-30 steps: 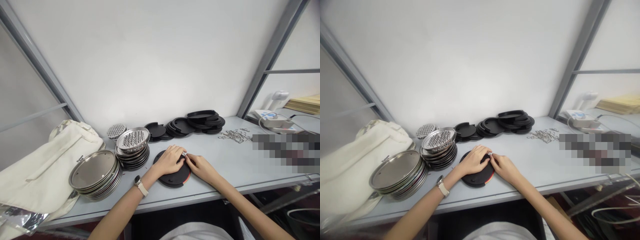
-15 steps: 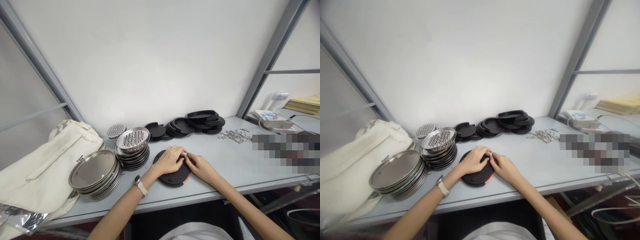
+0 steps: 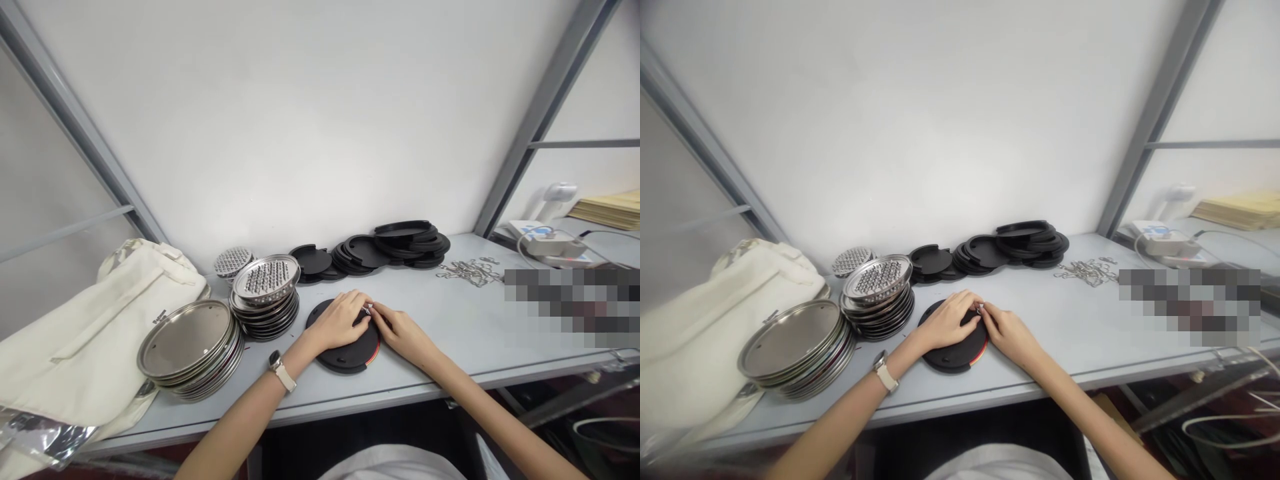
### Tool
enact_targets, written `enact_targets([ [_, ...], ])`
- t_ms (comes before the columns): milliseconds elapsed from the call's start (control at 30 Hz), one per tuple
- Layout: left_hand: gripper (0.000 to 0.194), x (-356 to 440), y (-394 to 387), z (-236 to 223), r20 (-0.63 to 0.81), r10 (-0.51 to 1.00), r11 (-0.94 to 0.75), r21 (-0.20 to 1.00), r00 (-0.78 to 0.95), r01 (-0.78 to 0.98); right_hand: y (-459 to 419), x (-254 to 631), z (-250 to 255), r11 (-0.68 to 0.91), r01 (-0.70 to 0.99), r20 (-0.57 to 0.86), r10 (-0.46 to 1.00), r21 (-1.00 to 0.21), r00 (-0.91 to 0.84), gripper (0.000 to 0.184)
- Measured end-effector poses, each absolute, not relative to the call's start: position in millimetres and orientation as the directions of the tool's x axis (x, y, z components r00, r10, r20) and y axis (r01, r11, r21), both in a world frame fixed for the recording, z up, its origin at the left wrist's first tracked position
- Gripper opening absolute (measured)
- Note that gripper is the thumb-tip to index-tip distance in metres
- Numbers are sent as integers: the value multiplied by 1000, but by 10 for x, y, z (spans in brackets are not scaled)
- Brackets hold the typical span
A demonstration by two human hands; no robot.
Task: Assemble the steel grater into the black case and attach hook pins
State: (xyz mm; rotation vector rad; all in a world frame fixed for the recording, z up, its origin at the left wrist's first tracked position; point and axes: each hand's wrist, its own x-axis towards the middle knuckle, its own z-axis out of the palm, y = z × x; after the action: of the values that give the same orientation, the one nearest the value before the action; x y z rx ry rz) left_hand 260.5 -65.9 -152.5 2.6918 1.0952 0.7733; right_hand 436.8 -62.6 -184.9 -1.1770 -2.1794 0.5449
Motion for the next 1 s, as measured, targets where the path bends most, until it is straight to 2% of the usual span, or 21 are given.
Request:
enact_targets([
  [500, 15, 2604, -639, -1519, 428, 730, -683, 426, 533, 593, -650, 4355, -1821, 509, 589, 313, 858, -627, -408, 33],
  [733, 16, 2603, -634, -1527, 439, 736, -677, 477, 515, 561, -645, 4358, -1838, 526, 578, 317, 847, -624, -427, 28],
  [1000, 17, 2587, -603, -1547, 473, 739, -673, 481, 480, 562, -648, 4352, -1833, 532, 590, 329, 844, -607, -423, 27],
])
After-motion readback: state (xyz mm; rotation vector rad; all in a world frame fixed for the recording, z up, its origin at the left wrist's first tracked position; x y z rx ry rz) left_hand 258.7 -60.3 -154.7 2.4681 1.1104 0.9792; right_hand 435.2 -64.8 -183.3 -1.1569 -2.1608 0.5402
